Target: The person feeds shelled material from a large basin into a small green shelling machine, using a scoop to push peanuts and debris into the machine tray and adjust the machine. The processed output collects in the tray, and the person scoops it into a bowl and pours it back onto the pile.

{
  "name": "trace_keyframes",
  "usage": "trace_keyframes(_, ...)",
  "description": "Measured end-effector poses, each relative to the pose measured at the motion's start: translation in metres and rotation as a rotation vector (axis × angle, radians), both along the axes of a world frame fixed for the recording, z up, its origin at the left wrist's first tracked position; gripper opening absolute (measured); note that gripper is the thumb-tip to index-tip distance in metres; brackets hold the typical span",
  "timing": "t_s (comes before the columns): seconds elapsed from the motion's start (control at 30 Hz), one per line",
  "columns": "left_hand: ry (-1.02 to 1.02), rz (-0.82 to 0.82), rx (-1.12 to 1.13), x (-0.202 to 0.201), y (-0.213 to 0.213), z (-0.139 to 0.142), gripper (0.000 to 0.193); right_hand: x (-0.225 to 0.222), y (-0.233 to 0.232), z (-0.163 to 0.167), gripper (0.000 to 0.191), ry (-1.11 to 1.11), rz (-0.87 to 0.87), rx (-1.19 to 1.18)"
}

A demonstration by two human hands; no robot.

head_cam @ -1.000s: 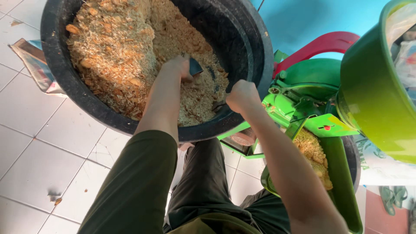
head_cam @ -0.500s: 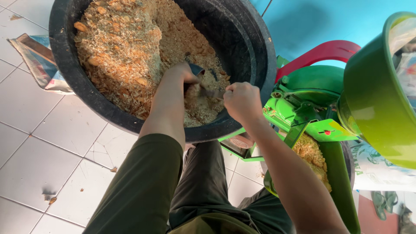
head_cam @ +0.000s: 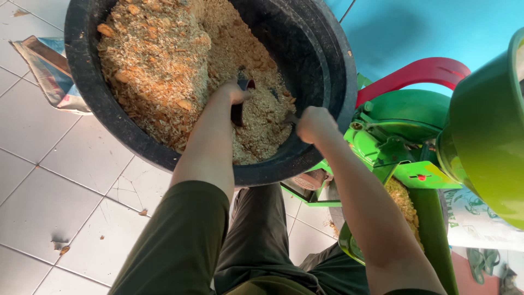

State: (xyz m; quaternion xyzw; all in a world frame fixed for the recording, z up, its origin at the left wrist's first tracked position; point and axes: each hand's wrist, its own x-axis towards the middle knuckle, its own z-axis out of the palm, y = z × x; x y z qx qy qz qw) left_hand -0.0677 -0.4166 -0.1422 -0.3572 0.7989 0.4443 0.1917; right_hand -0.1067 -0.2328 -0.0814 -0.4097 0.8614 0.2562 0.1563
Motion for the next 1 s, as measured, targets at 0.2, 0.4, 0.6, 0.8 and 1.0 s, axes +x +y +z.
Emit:
trace_keyframes(0.2, -0.056, 0.025, 0.049, -0.006, 0.003, 0.001, 0.099, 0.029, -0.006, -0.006, 0.019, -0.093, -0.207, -0.437)
trace_keyframes(0.4, 0.040, 0.228, 0.271, 0.007, 0.005, 0.005, 0.097, 0.028, 0.015, 0.007, 0.015, -0.101, -0.185, -0.531)
trace_keyframes(0.6, 0.143, 0.299, 0.552, 0.005, 0.000, -0.004, 0.091, 0.016, 0.022, -0.010, 0.016, -0.028, -0.252, -0.351)
trace_keyframes(0.8, 0.048, 0.186, 0.276, 0.001, 0.003, -0.003, 0.107, 0.028, 0.021, -0.023, 0.014, -0.092, -0.041, -0.304)
trace_keyframes(1.0, 0.088, 0.228, 0.262, 0.004, 0.009, 0.001, 0.111, 0.030, 0.035, -0.014, 0.018, -0.144, -0.270, -0.635)
